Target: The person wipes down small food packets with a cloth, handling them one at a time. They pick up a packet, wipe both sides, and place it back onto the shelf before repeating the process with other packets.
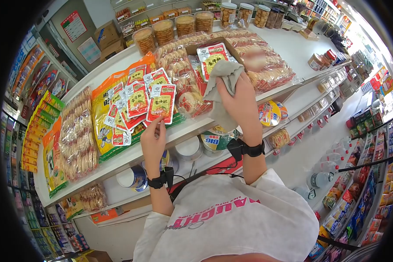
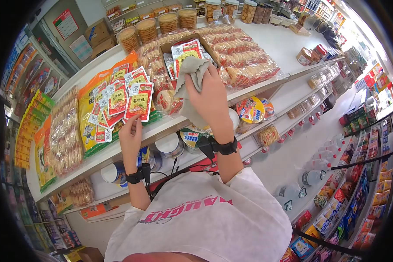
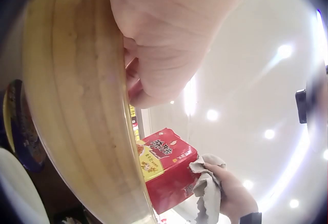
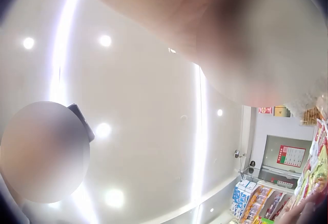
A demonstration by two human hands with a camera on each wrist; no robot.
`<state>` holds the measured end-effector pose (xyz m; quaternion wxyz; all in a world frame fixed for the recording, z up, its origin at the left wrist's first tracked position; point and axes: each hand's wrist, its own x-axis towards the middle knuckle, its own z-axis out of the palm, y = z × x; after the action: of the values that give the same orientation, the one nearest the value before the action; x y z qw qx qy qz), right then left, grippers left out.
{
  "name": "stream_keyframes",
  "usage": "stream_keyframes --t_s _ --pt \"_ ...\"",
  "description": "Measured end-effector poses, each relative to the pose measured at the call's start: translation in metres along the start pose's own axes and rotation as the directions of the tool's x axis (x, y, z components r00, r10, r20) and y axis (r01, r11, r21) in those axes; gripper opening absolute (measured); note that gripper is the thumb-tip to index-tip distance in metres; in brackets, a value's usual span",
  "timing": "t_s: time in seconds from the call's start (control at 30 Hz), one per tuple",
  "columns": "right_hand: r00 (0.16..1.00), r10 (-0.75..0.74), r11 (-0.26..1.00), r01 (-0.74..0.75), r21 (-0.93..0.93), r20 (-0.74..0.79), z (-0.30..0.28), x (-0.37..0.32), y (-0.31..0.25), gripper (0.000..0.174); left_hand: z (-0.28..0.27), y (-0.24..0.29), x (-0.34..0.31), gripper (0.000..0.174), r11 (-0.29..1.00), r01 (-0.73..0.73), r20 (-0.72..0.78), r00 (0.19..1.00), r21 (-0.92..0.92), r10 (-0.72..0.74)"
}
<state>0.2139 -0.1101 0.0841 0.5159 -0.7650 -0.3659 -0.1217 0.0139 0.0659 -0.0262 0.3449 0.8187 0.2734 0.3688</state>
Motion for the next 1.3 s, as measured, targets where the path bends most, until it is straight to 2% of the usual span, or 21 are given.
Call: stream_keyframes --t_s 0.13,0.23,0.27,0.33,0.43,0.53,0.63,0.67,0.77,0.8,0.9,0.93,1.03,1.07,1.13,1.23,1.3 --pt "1.0 0.004 0.991 -0.003 0.13 -0.009 0.002 0.001 0.007 0.037 -0.004 0.012 0.001 0.029 0.997 -0.059 0.038 0.998 0.05 0.057" --pt "0.992 0.12 0.918 -0.102 0.383 -0.025 0.008 -0.003 0.007 0.038 -0.006 0.018 0.003 0.037 0.978 -0.205 0.082 0.975 -0.031 0.207" --pt "0.991 0.121 0.915 -0.09 0.393 -0.054 0.01 -0.003 0.006 0.038 -0.008 0.017 0.002 0.041 0.982 -0.19 0.138 0.972 -0.002 0.188" --pt "0.988 0.125 0.905 -0.074 0.42 -0.096 0.012 -0.006 0.004 0.039 -0.007 0.015 0.001 0.041 0.981 -0.192 0.158 0.969 0.001 0.19" --pt "0.95 0.291 0.813 -0.186 0.552 -0.109 0.018 -0.007 0.008 0.04 -0.011 0.015 0.0 0.046 0.987 -0.16 0.164 0.974 0.0 0.158" --pt "0.952 0.265 0.785 -0.122 0.607 -0.151 0.017 -0.008 0.003 0.04 -0.01 0.008 0.003 0.055 0.99 -0.127 0.093 0.987 -0.062 0.132" --pt "0.965 0.262 0.749 -0.184 0.637 -0.029 0.019 -0.008 0.005 0.038 -0.009 0.003 0.007 0.057 0.98 -0.043 -0.014 0.999 -0.196 0.041" --pt "0.967 0.252 0.755 -0.177 0.632 -0.03 0.02 -0.009 0.007 0.037 -0.007 -0.006 0.009 0.068 0.976 -0.063 -0.051 0.997 -0.208 0.053" --pt "0.974 0.223 0.767 -0.157 0.622 -0.029 0.021 -0.009 0.006 0.036 -0.006 -0.015 0.01 0.077 0.956 0.08 0.029 0.997 -0.283 -0.074" --pt "0.976 0.215 0.767 -0.155 0.623 -0.022 0.02 -0.01 0.001 0.036 -0.007 -0.001 0.01 0.086 0.973 0.039 0.018 0.999 -0.229 -0.036" --pt "0.987 0.159 0.798 -0.125 0.589 -0.006 0.024 -0.012 0.0 0.035 -0.012 0.015 0.007 0.083 0.991 -0.029 0.162 0.985 -0.132 0.05" --pt "0.991 0.133 0.813 -0.109 0.572 -0.001 0.026 -0.011 0.0 0.035 -0.012 0.016 0.007 0.07 0.986 -0.025 0.118 0.992 -0.163 0.044" --pt "0.997 0.071 0.877 -0.066 0.475 0.008 0.023 -0.009 0.003 0.033 -0.014 0.003 0.008 0.052 0.915 -0.011 0.045 0.998 -0.403 0.032" --pt "0.997 0.074 0.903 -0.073 0.423 0.013 0.022 -0.008 0.002 0.033 -0.013 0.001 0.004 0.035 0.882 0.022 0.003 1.0 -0.47 -0.023" --pt "0.997 0.08 0.947 -0.082 0.312 0.019 0.018 -0.007 -0.001 0.033 -0.017 -0.007 0.002 0.032 0.85 0.039 0.011 0.999 -0.526 -0.04" --pt "0.975 0.192 0.847 -0.105 0.521 -0.116 0.021 -0.01 -0.003 0.032 -0.024 0.001 -0.004 0.027 0.836 0.072 -0.006 0.996 -0.544 -0.089" --pt "0.959 0.185 0.862 -0.053 0.504 -0.215 0.018 -0.016 -0.009 0.034 -0.026 0.006 -0.006 0.027 0.829 0.079 -0.009 0.995 -0.554 -0.1"
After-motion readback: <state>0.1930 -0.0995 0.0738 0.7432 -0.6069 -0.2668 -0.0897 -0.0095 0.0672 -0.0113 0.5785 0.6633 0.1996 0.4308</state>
